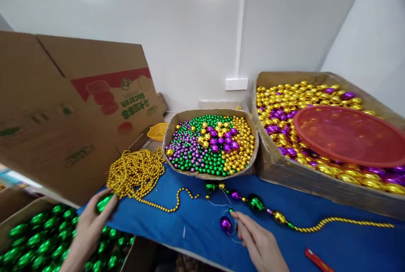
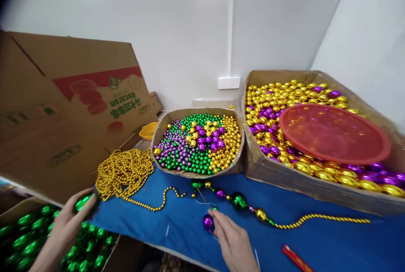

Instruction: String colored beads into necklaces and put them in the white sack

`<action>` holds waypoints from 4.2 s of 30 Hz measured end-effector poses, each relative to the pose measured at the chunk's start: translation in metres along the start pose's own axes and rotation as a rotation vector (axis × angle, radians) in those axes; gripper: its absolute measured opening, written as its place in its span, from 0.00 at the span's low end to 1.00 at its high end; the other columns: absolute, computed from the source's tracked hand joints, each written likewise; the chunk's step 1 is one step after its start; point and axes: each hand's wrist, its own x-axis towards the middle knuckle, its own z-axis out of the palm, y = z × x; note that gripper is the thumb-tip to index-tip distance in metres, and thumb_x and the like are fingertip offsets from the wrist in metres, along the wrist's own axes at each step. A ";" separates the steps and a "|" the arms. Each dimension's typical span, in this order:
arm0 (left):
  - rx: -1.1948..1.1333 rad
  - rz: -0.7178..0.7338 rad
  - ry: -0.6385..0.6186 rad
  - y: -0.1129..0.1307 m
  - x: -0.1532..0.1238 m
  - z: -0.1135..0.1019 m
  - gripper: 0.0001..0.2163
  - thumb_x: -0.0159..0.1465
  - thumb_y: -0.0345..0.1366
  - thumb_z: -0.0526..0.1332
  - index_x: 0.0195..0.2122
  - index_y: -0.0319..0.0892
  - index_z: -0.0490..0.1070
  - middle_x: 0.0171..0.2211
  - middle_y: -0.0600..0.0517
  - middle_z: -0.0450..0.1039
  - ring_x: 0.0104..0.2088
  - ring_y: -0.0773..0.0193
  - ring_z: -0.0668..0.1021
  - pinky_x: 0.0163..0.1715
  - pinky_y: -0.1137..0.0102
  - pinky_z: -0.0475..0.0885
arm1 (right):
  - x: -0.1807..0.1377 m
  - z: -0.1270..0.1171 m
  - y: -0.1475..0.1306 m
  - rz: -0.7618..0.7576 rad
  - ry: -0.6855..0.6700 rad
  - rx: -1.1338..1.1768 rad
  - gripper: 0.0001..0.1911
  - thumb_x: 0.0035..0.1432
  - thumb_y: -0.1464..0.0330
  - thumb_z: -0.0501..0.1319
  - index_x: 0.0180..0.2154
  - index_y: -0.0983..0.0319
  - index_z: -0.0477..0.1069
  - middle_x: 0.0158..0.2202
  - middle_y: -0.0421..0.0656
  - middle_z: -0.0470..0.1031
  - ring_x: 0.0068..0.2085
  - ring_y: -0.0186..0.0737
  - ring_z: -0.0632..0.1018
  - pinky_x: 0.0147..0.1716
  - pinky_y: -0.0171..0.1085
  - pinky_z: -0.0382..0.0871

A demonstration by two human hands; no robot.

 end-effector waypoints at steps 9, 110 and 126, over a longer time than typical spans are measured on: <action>-1.230 -0.535 -0.966 0.105 -0.067 0.153 0.16 0.63 0.44 0.56 0.49 0.43 0.66 0.43 0.45 0.72 0.37 0.58 0.78 0.33 0.69 0.73 | -0.005 -0.009 -0.013 -0.261 0.023 -0.247 0.13 0.64 0.71 0.51 0.48 0.61 0.70 0.41 0.43 0.79 0.40 0.35 0.80 0.40 0.26 0.74; -0.621 0.155 -1.030 0.127 -0.050 0.245 0.11 0.63 0.39 0.57 0.43 0.38 0.70 0.37 0.45 0.75 0.34 0.62 0.77 0.35 0.69 0.71 | -0.009 -0.022 0.022 -0.168 0.270 -0.465 0.14 0.67 0.68 0.46 0.42 0.63 0.69 0.34 0.46 0.80 0.33 0.37 0.81 0.30 0.27 0.74; -1.105 -0.377 -1.050 0.124 -0.070 0.217 0.12 0.51 0.35 0.70 0.33 0.37 0.72 0.31 0.51 0.74 0.32 0.66 0.77 0.31 0.73 0.71 | -0.005 -0.016 0.013 -0.159 0.230 -0.411 0.14 0.66 0.66 0.47 0.40 0.61 0.70 0.34 0.46 0.80 0.32 0.39 0.81 0.31 0.30 0.74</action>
